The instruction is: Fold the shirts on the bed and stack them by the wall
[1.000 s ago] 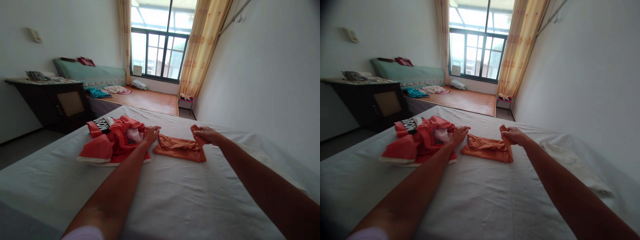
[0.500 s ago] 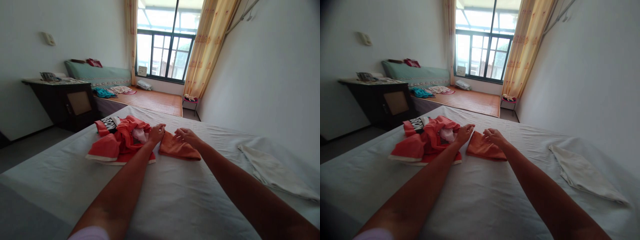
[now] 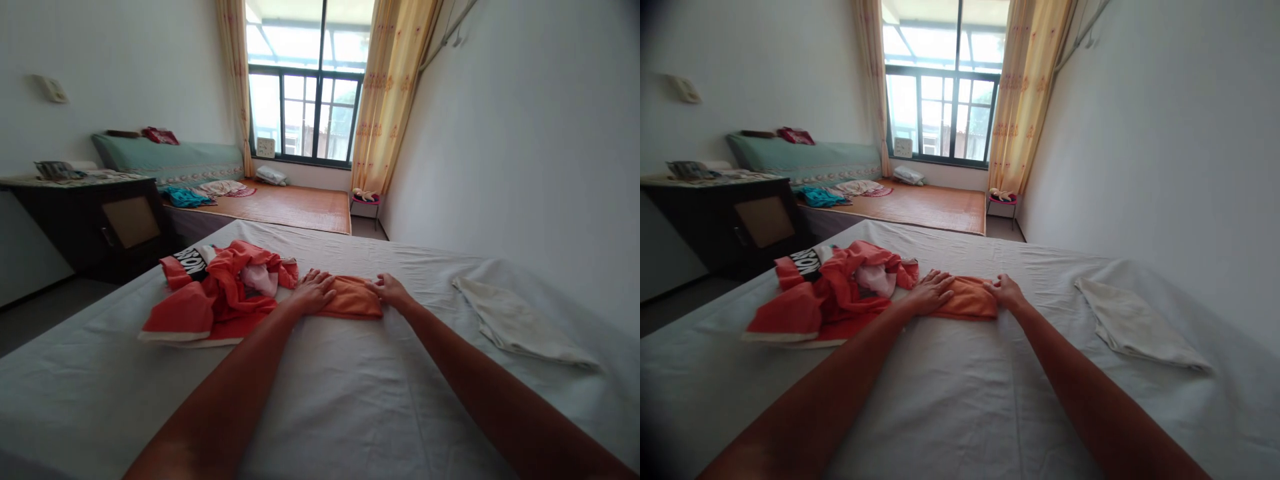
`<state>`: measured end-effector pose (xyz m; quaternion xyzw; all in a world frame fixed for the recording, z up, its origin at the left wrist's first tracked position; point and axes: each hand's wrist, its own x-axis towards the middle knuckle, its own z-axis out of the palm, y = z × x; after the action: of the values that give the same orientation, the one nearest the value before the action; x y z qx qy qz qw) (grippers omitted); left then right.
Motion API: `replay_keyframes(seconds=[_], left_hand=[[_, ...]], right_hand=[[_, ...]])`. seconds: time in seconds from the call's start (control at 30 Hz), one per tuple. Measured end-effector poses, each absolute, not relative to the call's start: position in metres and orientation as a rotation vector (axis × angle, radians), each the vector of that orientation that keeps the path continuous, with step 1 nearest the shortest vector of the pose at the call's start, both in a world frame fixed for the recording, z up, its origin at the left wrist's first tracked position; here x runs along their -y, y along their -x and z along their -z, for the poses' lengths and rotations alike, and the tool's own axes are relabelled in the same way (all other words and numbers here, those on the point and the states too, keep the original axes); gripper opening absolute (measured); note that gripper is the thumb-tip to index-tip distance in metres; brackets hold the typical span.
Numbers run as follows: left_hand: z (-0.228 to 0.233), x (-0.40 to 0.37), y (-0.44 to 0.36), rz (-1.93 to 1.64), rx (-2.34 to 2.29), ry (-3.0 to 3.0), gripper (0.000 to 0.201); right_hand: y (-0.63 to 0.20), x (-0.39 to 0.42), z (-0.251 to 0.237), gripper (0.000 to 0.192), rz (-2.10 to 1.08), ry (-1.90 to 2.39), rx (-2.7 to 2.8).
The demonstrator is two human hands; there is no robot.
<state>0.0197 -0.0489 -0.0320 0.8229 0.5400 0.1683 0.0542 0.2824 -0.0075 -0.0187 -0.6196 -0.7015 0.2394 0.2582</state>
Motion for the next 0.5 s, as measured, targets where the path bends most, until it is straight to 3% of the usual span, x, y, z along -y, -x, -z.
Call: replay_keyframes(seconds=[0.13,0.2,0.33,0.5], left_hand=[[0.031,0.048,-0.020,-0.618,-1.562,-2.591,0.050],[0.028,0.050,-0.021,-0.649,-1.531,-2.605,0.048],[0.021,0.051,-0.024,-0.776,-1.546,-2.548,0.047],[0.020,0.043,-0.025,-1.023,-1.594,-2.442,0.043]], right_hand=[[-0.269,0.015,0.009,0.042,-1.406,1.449,1.530],[-0.262,0.020,0.007,0.034,-1.629,1.315,1.357],[-0.265,0.031,-0.005,0.032,-1.765,1.145,1.271],[-0.301,0.050,-0.043,0.034,-1.636,0.900,1.333]])
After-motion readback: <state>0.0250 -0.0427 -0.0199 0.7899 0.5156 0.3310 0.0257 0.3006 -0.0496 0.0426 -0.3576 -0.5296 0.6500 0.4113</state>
